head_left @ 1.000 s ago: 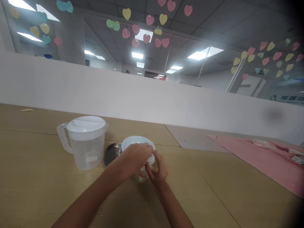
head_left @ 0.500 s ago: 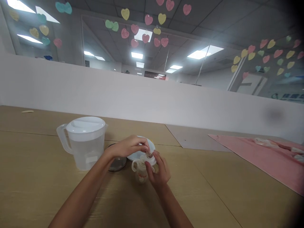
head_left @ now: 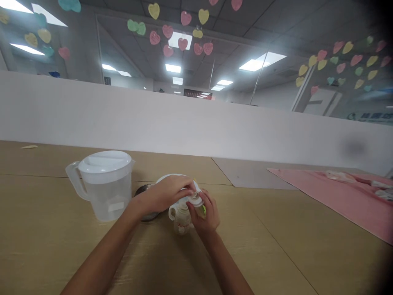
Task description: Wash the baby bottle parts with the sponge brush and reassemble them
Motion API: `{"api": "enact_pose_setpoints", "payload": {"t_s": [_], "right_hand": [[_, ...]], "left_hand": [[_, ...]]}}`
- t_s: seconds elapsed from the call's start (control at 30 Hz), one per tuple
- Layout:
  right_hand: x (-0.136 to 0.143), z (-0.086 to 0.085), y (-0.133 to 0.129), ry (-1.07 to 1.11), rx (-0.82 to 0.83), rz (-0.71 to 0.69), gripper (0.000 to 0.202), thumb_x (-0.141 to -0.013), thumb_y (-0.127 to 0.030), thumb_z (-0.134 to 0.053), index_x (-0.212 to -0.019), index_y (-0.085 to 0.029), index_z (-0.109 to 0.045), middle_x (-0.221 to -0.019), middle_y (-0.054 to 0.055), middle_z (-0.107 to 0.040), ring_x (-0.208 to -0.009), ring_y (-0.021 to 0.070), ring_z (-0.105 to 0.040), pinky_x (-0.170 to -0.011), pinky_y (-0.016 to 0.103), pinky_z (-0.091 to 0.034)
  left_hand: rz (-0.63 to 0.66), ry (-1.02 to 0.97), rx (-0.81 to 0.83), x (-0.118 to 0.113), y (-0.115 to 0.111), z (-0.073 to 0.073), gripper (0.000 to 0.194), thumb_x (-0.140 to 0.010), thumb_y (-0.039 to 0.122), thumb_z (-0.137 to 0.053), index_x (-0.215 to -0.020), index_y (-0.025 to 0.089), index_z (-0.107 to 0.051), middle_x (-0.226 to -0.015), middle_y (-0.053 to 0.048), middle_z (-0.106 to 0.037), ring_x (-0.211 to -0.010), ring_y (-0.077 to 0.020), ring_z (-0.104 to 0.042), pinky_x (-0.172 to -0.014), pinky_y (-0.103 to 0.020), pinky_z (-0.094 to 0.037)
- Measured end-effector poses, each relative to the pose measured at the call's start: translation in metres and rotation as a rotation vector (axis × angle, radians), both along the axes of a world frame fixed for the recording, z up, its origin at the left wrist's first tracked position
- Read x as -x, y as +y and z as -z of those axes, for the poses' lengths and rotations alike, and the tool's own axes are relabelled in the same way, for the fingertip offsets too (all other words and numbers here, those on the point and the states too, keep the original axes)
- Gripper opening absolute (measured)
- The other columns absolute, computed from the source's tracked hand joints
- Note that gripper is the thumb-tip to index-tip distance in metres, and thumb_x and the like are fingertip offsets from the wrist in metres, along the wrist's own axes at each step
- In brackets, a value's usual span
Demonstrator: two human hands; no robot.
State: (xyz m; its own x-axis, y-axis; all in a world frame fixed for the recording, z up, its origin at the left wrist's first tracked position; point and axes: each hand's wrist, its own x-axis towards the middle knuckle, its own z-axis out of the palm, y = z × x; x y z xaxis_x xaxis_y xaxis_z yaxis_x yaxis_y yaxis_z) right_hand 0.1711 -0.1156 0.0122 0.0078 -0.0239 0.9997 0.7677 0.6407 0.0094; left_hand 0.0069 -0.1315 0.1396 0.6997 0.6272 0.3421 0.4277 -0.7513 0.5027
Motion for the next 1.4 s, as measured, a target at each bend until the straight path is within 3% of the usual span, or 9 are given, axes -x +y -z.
{"api": "enact_pose_setpoints", "payload": {"t_s": [0.13, 0.27, 0.47, 0.57, 0.67, 0.83, 1.0, 1.17, 1.4], "right_hand": [[0.003, -0.001, 0.002, -0.011, 0.026, -0.018, 0.049, -0.077, -0.021, -0.067, -0.122, -0.018, -0.05, -0.103, 0.012, -0.063, -0.094, 0.0211, -0.063, -0.075, 0.035, -0.058], [0.003, -0.003, -0.001, -0.007, 0.046, -0.032, 0.046, -0.076, -0.019, -0.067, -0.119, -0.018, -0.051, -0.102, 0.012, -0.065, -0.093, 0.0208, -0.064, -0.076, 0.034, -0.057], [0.001, 0.001, -0.001, 0.03, 0.195, -0.065, 0.035, -0.077, -0.024, -0.064, -0.11, -0.016, -0.054, -0.096, 0.011, -0.067, -0.088, 0.0203, -0.065, -0.076, 0.032, -0.055], [0.002, 0.004, -0.003, 0.044, 0.288, -0.085, 0.03, -0.08, -0.026, -0.058, -0.108, -0.016, -0.054, -0.094, 0.01, -0.067, -0.085, 0.0203, -0.065, -0.075, 0.033, -0.054], [0.005, 0.007, -0.001, -0.063, 0.326, -0.134, 0.026, -0.078, -0.027, -0.055, -0.102, -0.018, -0.052, -0.088, 0.007, -0.066, -0.083, 0.0203, -0.064, -0.085, 0.041, -0.05], [0.003, 0.015, 0.011, -0.145, 0.419, -0.142, 0.019, -0.074, -0.031, -0.05, -0.09, -0.02, -0.048, -0.078, 0.001, -0.062, -0.074, 0.019, -0.06, -0.096, 0.054, -0.033], [-0.001, 0.014, 0.014, -0.18, 0.53, -0.183, 0.027, -0.078, -0.036, -0.042, -0.096, -0.018, -0.051, -0.08, 0.003, -0.057, -0.078, 0.0197, -0.053, -0.084, 0.046, -0.037], [-0.003, 0.013, 0.014, -0.211, 0.62, -0.144, 0.028, -0.079, -0.045, -0.043, -0.084, -0.018, -0.05, -0.078, 0.004, -0.054, -0.077, 0.0199, -0.048, -0.07, 0.036, -0.036], [-0.012, 0.017, 0.012, -0.139, 0.454, -0.127, 0.018, -0.082, -0.036, -0.044, -0.077, -0.019, -0.045, -0.077, 0.005, -0.054, -0.076, 0.019, -0.05, -0.068, 0.035, -0.039]], "left_hand": [[-0.114, 0.165, -0.187, -0.008, -0.01, 0.004, 0.028, -0.094, 0.028, -0.03, -0.088, 0.019, -0.055, -0.089, -0.003, -0.062, -0.082, -0.0168, -0.055, -0.074, -0.029, -0.042], [-0.124, 0.274, -0.331, -0.011, -0.015, 0.005, 0.024, -0.091, 0.022, -0.034, -0.091, 0.017, -0.058, -0.096, -0.007, -0.062, -0.091, -0.0205, -0.055, -0.081, -0.033, -0.041], [-0.043, 0.092, 0.017, 0.01, 0.01, 0.007, 0.038, -0.088, 0.039, -0.042, -0.122, 0.025, -0.049, -0.121, -0.004, -0.057, -0.11, -0.0197, -0.052, -0.09, -0.029, -0.04], [0.044, 0.145, 0.236, 0.019, 0.034, 0.024, 0.077, -0.072, 0.041, -0.063, -0.139, 0.028, -0.027, -0.135, -0.005, -0.046, -0.12, -0.0224, -0.045, -0.091, -0.029, -0.041], [0.067, 0.234, 0.275, 0.014, 0.053, 0.046, 0.092, -0.057, 0.032, -0.074, -0.137, 0.027, -0.029, -0.131, -0.006, -0.05, -0.118, -0.0264, -0.046, -0.092, -0.032, -0.04], [0.184, 0.158, 0.247, -0.006, 0.062, 0.064, 0.072, -0.054, 0.02, -0.071, -0.122, 0.024, -0.048, -0.115, -0.003, -0.058, -0.098, -0.0247, -0.056, -0.083, -0.03, -0.044], [0.218, 0.071, 0.289, -0.008, 0.059, 0.065, 0.073, -0.049, 0.019, -0.073, -0.118, 0.025, -0.049, -0.12, -0.002, -0.056, -0.106, -0.0254, -0.052, -0.084, -0.028, -0.044], [0.212, 0.053, 0.307, -0.008, 0.058, 0.065, 0.067, -0.051, 0.016, -0.071, -0.114, 0.026, -0.05, -0.117, 0.0, -0.058, -0.099, -0.0233, -0.054, -0.079, -0.026, -0.044], [0.143, 0.123, 0.27, -0.008, 0.056, 0.063, 0.071, -0.046, 0.028, -0.076, -0.114, 0.027, -0.052, -0.1, 0.002, -0.062, -0.091, -0.0241, -0.056, -0.071, -0.026, -0.043]]}}
